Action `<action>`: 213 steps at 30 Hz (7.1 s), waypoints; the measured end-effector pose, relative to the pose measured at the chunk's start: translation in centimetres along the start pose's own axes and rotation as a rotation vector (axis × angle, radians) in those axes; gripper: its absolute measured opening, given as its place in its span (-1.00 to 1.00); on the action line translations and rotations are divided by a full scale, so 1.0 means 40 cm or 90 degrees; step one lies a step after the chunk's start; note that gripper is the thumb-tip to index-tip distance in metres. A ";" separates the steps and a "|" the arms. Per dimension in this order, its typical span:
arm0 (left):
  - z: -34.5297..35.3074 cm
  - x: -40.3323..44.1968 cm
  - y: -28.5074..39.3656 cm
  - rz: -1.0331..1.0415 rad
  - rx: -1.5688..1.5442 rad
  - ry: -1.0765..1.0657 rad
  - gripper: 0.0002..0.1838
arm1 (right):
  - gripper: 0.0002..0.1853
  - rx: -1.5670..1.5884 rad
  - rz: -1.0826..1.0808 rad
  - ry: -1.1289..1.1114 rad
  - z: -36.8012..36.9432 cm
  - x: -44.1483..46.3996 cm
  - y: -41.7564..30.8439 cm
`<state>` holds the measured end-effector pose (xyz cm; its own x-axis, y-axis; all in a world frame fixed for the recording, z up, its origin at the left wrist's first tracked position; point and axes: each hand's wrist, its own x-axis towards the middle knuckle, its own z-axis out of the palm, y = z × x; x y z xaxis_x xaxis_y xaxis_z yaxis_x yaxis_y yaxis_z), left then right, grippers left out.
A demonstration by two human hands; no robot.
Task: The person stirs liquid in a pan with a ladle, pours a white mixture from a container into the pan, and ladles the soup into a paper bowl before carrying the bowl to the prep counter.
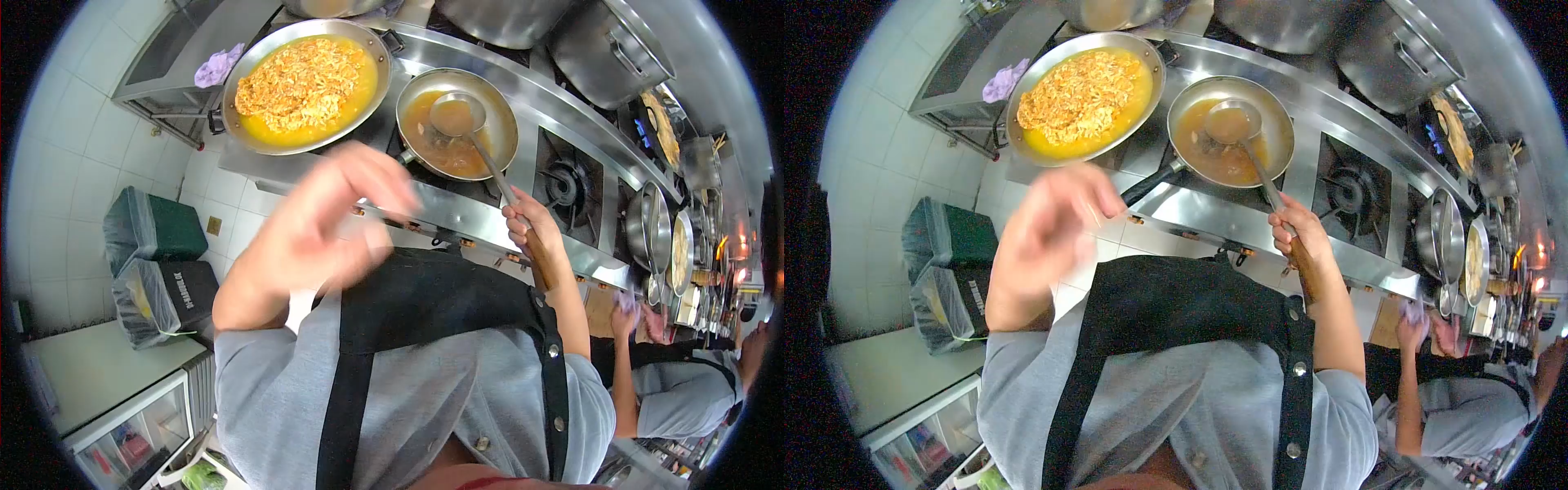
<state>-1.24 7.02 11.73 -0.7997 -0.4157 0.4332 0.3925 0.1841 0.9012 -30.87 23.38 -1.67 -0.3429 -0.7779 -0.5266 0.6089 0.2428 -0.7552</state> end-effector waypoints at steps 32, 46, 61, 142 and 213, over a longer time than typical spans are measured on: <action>-0.418 -0.834 -0.929 -0.751 0.564 -0.085 -0.63 | -0.33 -1.107 -0.277 0.320 0.055 -0.035 0.195; -0.410 -0.923 -1.023 -0.645 0.625 -0.186 -0.72 | -0.14 -1.069 -0.169 0.285 0.095 0.001 0.196; -0.324 -0.623 -0.998 -0.643 0.493 -0.371 -0.75 | -0.04 -0.886 -0.142 0.359 0.125 -0.215 0.299; 0.132 -0.397 -0.672 -0.674 -0.083 -0.339 -0.63 | -0.66 -0.020 0.116 0.405 0.107 -0.269 0.724; 0.044 -0.207 -0.654 -0.414 -0.055 0.262 -0.86 | -0.25 -0.426 0.032 0.109 0.189 -0.542 0.398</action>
<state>-5.69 7.23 -15.39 -0.6551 -0.7167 -0.2390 -0.0511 -0.2736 0.9605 -8.32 39.74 0.68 -0.4675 -0.6670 -0.5801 0.0731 0.6248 -0.7773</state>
